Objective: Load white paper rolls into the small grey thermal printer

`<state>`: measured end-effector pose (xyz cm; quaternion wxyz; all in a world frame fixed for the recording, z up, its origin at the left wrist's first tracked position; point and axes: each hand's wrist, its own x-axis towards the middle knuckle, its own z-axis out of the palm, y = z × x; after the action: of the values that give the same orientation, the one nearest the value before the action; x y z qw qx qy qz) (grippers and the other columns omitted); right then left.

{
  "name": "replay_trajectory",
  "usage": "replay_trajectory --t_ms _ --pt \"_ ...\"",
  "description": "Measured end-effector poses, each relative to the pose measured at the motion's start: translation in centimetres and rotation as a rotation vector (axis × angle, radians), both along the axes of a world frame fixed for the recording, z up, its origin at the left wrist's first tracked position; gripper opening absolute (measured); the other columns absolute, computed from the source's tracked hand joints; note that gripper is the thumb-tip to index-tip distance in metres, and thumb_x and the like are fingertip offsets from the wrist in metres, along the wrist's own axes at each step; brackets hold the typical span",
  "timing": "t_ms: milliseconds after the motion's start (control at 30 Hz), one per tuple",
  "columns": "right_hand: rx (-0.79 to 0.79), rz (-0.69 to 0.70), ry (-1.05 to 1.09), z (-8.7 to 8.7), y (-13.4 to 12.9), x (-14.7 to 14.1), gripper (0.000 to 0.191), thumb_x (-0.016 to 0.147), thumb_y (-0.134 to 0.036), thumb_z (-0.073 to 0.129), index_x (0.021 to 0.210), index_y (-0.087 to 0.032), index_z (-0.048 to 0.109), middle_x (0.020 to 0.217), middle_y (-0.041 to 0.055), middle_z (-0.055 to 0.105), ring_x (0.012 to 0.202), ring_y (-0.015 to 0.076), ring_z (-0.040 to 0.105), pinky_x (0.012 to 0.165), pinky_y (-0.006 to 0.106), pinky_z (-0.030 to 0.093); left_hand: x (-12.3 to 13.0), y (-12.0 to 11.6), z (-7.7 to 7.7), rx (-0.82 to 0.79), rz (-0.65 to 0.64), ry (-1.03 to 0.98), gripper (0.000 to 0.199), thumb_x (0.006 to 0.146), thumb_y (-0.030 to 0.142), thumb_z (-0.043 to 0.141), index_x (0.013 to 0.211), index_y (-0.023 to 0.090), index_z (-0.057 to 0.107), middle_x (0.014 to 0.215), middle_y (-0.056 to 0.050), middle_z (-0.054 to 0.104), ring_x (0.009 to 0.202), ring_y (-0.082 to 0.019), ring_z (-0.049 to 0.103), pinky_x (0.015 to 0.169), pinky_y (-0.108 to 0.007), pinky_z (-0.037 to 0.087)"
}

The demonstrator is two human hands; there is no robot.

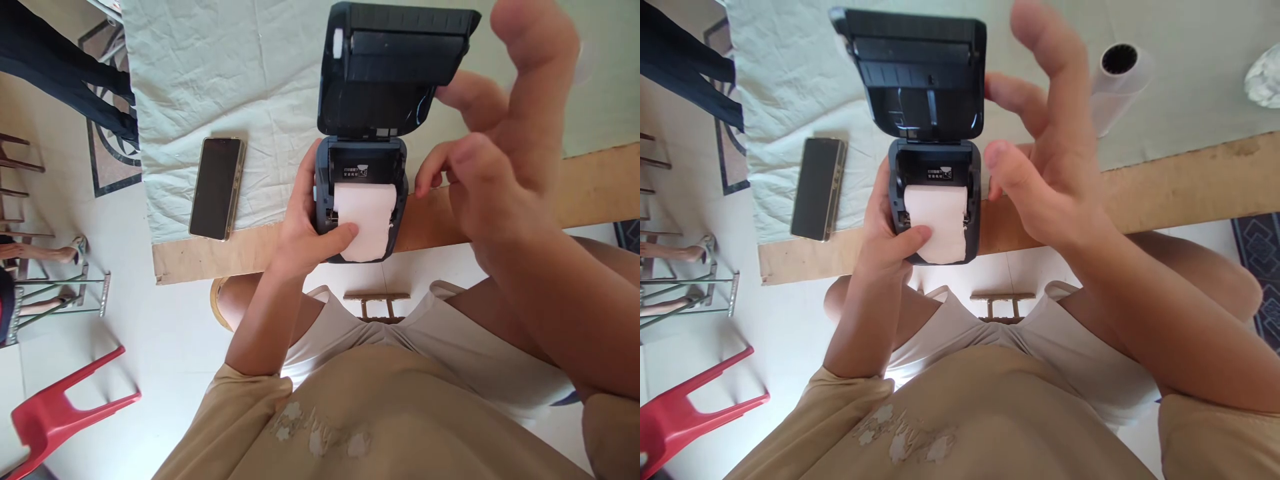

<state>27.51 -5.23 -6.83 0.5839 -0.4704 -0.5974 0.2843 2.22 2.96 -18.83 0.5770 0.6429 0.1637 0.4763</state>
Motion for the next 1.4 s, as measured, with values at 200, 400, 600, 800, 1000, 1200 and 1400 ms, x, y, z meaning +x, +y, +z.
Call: replay_trajectory --t_ms 200,400,600,800,1000,1200,1400 --pt "-0.067 0.072 0.188 -0.2 0.8 -0.3 0.046 0.103 -0.074 0.074 0.124 -0.034 0.08 0.135 0.004 0.073 0.105 0.0194 0.075 0.059 0.027 0.059 0.2 -2.1 3.0 -0.114 0.023 0.029 0.125 0.055 0.083 0.103 0.163 0.037 0.059 0.164 -0.009 0.068 0.142 -0.045 0.073 0.109 -0.053 0.067" --pt "-0.241 0.306 -0.085 -1.7 1.0 0.4 0.077 0.097 -0.085 0.075 0.152 -0.032 0.065 0.135 0.0064 0.074 0.086 0.0153 0.066 0.064 0.029 0.055 0.8 -4.8 9.0 -0.386 0.109 0.153 0.094 0.082 0.057 0.105 0.163 0.034 0.064 0.161 -0.009 0.071 0.15 -0.041 0.069 0.123 -0.051 0.061" --pt "-0.295 0.365 -0.139 -2.2 1.3 0.5 0.09 0.092 -0.09 0.077 0.159 -0.034 0.057 0.132 0.0061 0.074 0.082 0.0163 0.064 0.064 0.032 0.055 1.2 -4.5 7.9 -0.282 0.06 0.014 0.066 0.095 0.065 0.09 0.154 0.042 0.072 0.137 -0.004 0.078 0.12 -0.031 0.077 0.097 -0.042 0.068" --pt "-0.306 0.345 -0.144 -2.2 1.1 0.2 0.093 0.092 -0.092 0.074 0.16 -0.033 0.055 0.128 0.0065 0.075 0.08 0.017 0.063 0.062 0.034 0.054 1.3 -3.3 4.9 -0.2 0.05 0.005 0.073 0.092 0.075 0.082 0.157 0.045 0.068 0.143 -0.005 0.078 0.121 -0.034 0.076 0.094 -0.046 0.069" --pt "-0.331 0.337 -0.182 -2.2 1.2 0.6 0.092 0.091 -0.09 0.075 0.161 -0.033 0.055 0.124 0.0064 0.074 0.085 0.0193 0.065 0.064 0.034 0.055 1.8 -4.5 7.1 -0.347 0.12 0.032 0.062 0.092 0.063 0.09 0.149 0.045 0.074 0.135 -0.004 0.076 0.112 -0.031 0.076 0.085 -0.041 0.068" --pt "-0.363 0.355 -0.209 -2.0 1.2 0.9 0.091 0.092 -0.085 0.077 0.163 -0.032 0.054 0.131 0.0076 0.072 0.09 0.0197 0.066 0.067 0.033 0.057 1.7 -4.8 8.0 -0.354 0.116 0.054 0.058 0.095 0.064 0.086 0.148 0.045 0.075 0.136 -0.004 0.075 0.119 -0.033 0.075 0.091 -0.042 0.067" --pt "-0.311 0.358 -0.231 -2.6 1.5 0.9 0.091 0.092 -0.087 0.076 0.162 -0.032 0.053 0.117 0.0052 0.073 0.081 0.0178 0.063 0.061 0.032 0.053 1.7 -4.0 6.2 -0.314 0.115 0.065 0.067 0.09 0.071 0.082 0.151 0.047 0.071 0.139 -0.004 0.074 0.121 -0.035 0.077 0.091 -0.046 0.068"
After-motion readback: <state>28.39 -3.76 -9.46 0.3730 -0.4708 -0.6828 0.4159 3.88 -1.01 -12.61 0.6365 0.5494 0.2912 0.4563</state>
